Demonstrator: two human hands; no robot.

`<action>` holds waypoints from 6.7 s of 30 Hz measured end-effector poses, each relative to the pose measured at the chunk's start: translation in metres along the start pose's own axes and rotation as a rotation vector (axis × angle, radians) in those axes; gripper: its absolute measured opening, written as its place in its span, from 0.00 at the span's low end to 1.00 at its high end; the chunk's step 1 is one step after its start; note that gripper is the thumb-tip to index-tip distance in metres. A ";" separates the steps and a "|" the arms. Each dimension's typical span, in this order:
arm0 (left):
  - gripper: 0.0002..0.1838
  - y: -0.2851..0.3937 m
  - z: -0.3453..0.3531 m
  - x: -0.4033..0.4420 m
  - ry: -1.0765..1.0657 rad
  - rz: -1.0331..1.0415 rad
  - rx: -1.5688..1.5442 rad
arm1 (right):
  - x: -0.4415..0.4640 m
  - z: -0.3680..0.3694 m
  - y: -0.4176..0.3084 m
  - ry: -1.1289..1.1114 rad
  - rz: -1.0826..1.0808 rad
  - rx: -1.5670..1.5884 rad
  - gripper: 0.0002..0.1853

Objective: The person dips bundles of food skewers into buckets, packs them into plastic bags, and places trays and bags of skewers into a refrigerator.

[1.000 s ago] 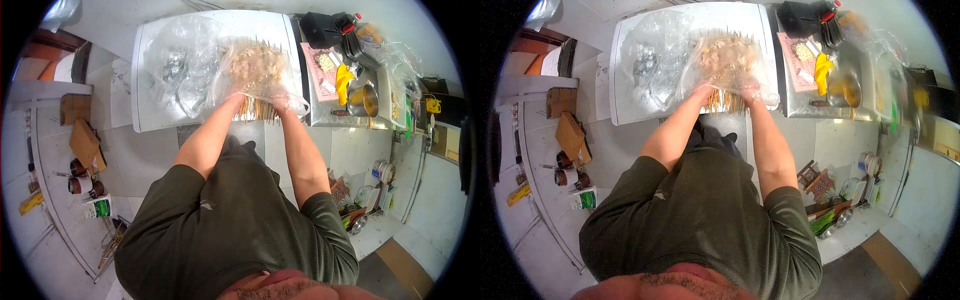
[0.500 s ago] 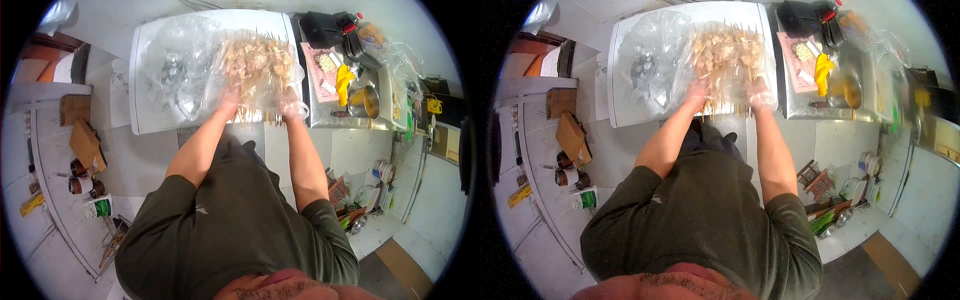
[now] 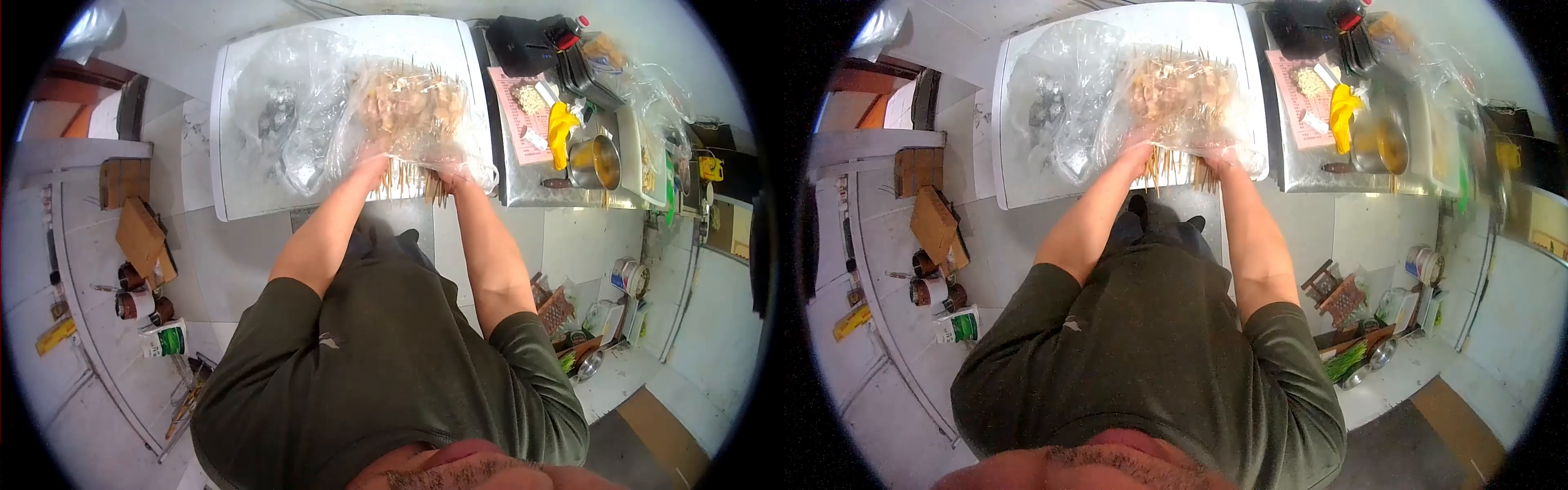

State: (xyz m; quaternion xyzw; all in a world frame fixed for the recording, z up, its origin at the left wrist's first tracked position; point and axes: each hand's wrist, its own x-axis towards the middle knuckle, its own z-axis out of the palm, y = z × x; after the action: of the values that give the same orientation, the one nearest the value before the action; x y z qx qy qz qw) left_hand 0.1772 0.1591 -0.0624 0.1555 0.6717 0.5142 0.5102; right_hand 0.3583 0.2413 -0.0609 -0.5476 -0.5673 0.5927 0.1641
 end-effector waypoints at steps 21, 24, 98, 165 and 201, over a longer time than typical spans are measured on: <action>0.15 0.029 -0.011 -0.028 -0.243 -0.119 0.047 | -0.013 0.038 -0.067 0.130 0.186 0.466 0.33; 0.15 0.027 -0.015 -0.030 -0.251 -0.177 -0.071 | -0.023 0.032 -0.076 0.158 -0.018 0.199 0.32; 0.46 0.120 -0.009 -0.046 -0.008 0.351 1.067 | -0.117 0.004 -0.057 -0.059 0.151 0.492 0.09; 0.08 0.167 -0.058 -0.061 -0.257 -0.109 -0.043 | -0.052 0.080 -0.091 0.436 -0.087 0.154 0.22; 0.17 0.130 -0.009 -0.058 -0.161 0.090 -0.102 | -0.002 0.035 -0.109 0.386 -0.267 -0.456 0.36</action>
State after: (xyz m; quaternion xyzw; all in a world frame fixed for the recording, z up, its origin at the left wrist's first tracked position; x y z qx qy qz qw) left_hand 0.1534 0.1671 0.0782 0.2003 0.5938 0.5558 0.5462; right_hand 0.2834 0.2556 0.0245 -0.5936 -0.7104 0.3089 0.2180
